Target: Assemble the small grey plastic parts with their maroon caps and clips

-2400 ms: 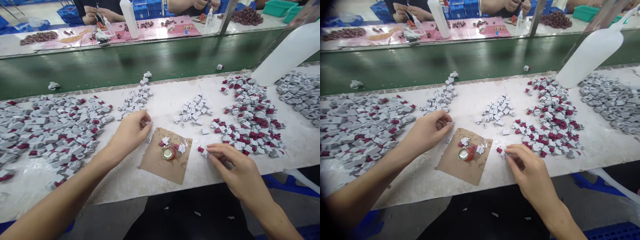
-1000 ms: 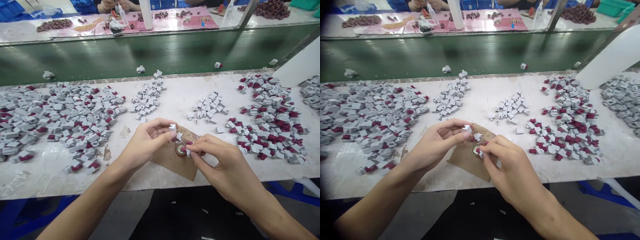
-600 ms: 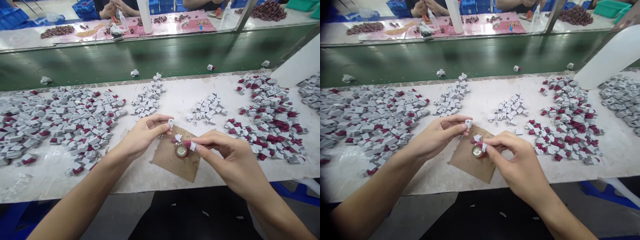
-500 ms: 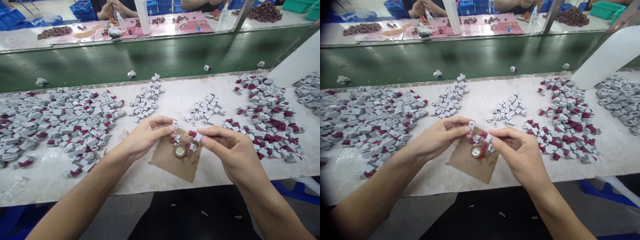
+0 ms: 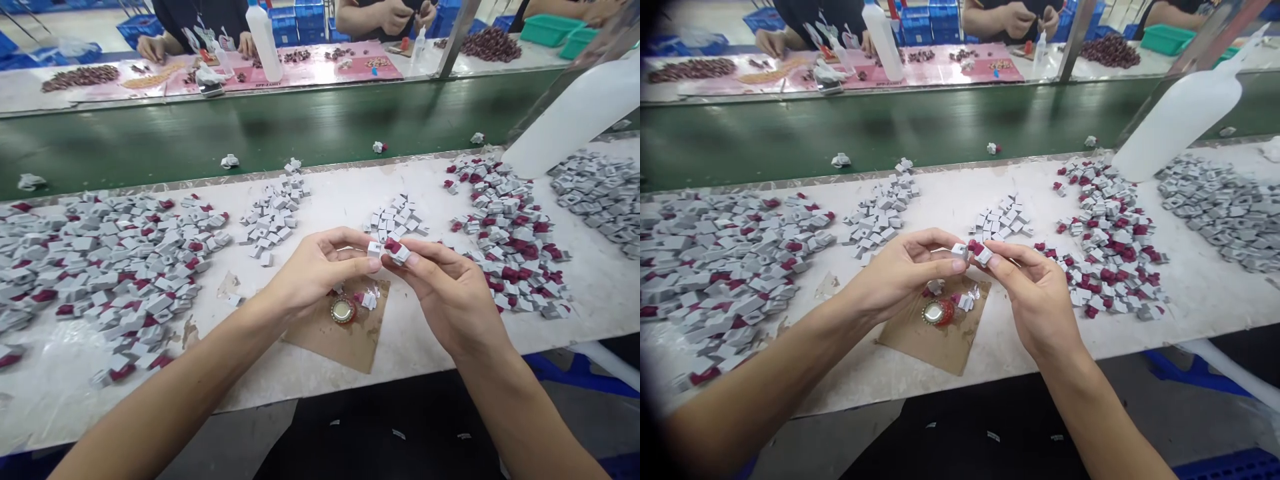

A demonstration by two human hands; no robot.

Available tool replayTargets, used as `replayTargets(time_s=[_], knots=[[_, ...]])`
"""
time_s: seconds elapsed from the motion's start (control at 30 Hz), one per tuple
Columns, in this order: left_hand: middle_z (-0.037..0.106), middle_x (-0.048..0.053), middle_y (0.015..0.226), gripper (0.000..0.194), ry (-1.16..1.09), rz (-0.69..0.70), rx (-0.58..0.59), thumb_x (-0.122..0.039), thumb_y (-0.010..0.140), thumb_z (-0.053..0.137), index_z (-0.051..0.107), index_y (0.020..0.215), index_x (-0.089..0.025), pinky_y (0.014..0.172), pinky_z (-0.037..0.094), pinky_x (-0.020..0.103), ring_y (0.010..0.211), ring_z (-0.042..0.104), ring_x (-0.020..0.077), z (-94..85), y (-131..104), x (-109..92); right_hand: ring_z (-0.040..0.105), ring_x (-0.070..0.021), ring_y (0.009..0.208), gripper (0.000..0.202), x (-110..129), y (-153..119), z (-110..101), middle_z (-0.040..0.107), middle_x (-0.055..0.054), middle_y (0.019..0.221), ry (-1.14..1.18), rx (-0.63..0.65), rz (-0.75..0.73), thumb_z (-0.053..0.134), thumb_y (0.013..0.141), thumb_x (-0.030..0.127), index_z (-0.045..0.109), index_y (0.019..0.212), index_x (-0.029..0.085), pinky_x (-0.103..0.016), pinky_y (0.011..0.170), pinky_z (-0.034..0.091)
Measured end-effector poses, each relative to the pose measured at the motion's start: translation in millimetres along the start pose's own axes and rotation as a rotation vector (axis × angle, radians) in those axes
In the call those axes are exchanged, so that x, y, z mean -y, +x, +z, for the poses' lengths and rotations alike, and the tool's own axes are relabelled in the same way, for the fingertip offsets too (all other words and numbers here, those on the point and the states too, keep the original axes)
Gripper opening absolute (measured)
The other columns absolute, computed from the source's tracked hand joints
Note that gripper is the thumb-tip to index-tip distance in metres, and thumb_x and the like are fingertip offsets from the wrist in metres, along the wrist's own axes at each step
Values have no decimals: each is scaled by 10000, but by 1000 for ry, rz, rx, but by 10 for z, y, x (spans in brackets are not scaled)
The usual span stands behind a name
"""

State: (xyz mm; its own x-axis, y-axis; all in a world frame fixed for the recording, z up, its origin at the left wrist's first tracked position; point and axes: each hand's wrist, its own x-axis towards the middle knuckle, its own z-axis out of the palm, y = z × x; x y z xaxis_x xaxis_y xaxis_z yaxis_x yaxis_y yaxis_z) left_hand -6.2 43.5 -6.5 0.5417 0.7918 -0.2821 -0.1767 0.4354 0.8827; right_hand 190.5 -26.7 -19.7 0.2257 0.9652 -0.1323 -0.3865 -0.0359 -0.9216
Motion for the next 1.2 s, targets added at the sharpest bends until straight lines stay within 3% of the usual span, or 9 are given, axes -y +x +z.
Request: replayTargets(time_s=[0.17,0.3,0.6,0.77,0.87,0.93,1.0,1.1,1.2], knots=[[885,64,1024,425,5,-1,6,-244,737,1105,803,1030,-183,805,678,324,892,835,218,2,12,22,855,-247,1064,204,-16,12,-43,920,-29,1057,-32,26,-17,1028,835,413,952,992,308,-504,1178,657],[872,51,961,393,56,-7,-5,-317,775,1085,779,995,-205,802,684,356,892,846,244,27,18,-8,845,-260,1136,131,-21,12,-81,916,-27,1115,-78,45,-16,977,906,371,946,1022,319,-526,1194,645],[851,58,846,348,252,45,14,-322,722,1094,807,883,-209,759,697,390,824,850,277,38,18,-62,852,-249,1026,85,-1,62,-135,891,-51,1048,-254,163,-73,942,945,308,944,1029,293,-385,894,732],[844,56,834,281,359,57,0,-283,757,1051,807,875,-213,763,680,397,816,830,269,2,69,-201,845,-248,1044,146,181,268,-124,896,-64,1099,-359,288,-12,923,954,383,938,1056,280,-382,913,717],[859,85,947,229,485,160,-74,-265,806,998,813,927,-205,833,663,409,889,815,259,-155,328,-351,843,-258,962,236,301,699,-24,897,-86,1088,-617,308,-74,876,971,391,917,1148,239,-428,893,713],[848,104,977,200,587,228,-221,-232,825,962,794,929,-203,842,650,428,899,799,267,-304,618,-447,827,-260,935,304,344,1160,132,877,-116,1189,-853,224,-199,798,999,283,880,1281,204,-453,886,701],[822,114,945,185,677,249,-409,-181,821,925,749,872,-207,825,635,449,882,778,283,-457,957,-517,808,-294,1067,405,340,1702,366,812,-172,1388,-970,146,-289,713,977,121,843,1359,157,-498,991,664],[769,108,851,247,768,240,-564,-89,779,870,665,767,-227,871,616,479,921,759,319,-641,1434,-569,738,-327,1308,451,258,2468,777,730,-186,1552,-1053,153,-347,697,919,7,853,1320,140,-539,1240,524],[738,100,802,292,793,248,-595,-77,759,846,611,713,-244,918,606,493,987,747,345,-743,1791,-589,757,-346,1289,388,153,2970,1066,811,-164,1402,-1117,201,-320,809,817,-26,894,1154,148,-549,1238,534]])
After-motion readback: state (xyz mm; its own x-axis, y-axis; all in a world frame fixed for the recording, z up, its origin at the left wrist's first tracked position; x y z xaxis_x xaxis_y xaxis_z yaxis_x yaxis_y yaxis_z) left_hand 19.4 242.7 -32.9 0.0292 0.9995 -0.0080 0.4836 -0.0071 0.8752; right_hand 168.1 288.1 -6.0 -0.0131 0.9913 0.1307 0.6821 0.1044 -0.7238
